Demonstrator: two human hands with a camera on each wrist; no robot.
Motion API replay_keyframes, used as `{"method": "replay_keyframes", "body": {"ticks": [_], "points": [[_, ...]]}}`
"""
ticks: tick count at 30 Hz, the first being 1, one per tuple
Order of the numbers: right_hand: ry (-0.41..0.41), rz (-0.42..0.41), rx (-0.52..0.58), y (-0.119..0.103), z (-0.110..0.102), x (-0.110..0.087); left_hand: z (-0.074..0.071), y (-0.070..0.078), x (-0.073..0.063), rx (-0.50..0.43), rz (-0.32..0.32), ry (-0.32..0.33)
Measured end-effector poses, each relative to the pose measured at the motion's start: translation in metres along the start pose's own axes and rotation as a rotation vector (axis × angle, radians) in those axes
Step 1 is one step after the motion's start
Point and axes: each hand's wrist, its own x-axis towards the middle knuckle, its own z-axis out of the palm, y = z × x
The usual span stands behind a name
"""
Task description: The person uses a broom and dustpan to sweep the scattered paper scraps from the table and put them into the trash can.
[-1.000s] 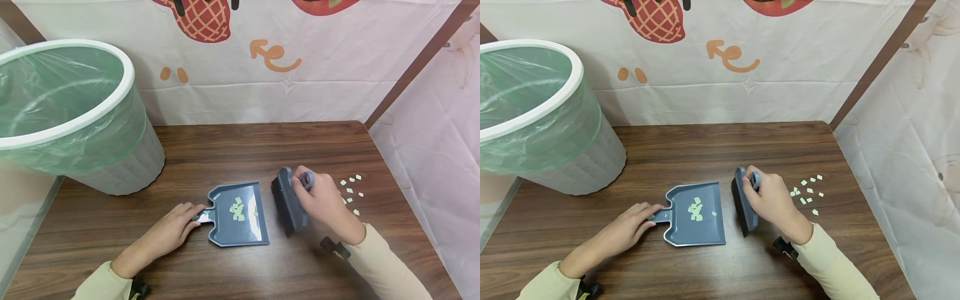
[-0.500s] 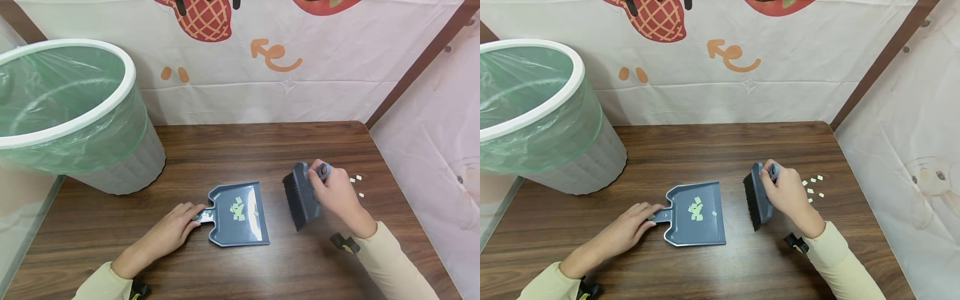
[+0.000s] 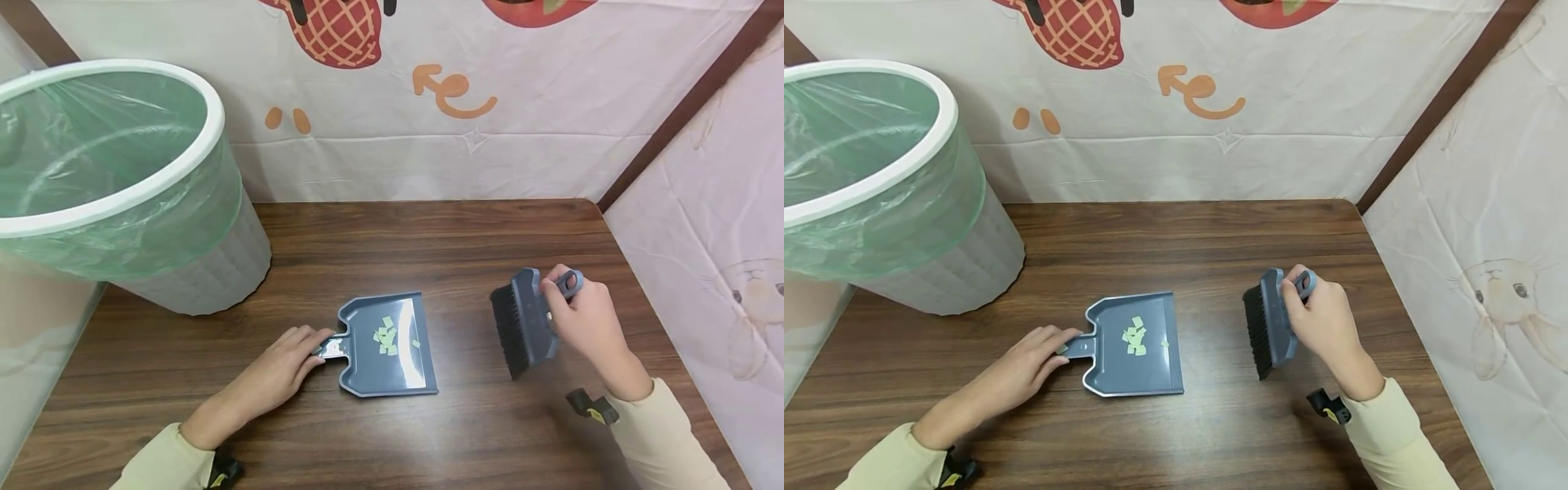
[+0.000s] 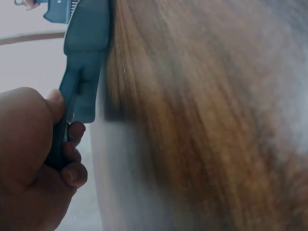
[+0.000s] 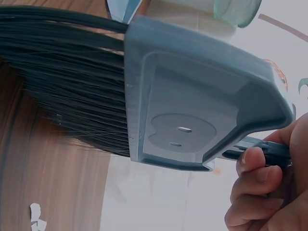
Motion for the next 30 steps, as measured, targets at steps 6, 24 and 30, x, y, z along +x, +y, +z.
{"method": "replay_keyframes", "body": {"ticks": [6, 24, 30], "points": [[0.000, 0.013, 0.002, 0.000, -0.002, -0.002, -0.011, 0.001, 0.002, -0.006, -0.005, -0.011], [-0.018, 0.074, 0.023, -0.001, 0.000, -0.005, -0.086, -0.005, 0.010, 0.011, 0.142, 0.160], [-0.008, 0.073, 0.022, -0.001, 0.000, -0.004, -0.116, -0.002, 0.011, -0.014, 0.181, 0.180]]}}
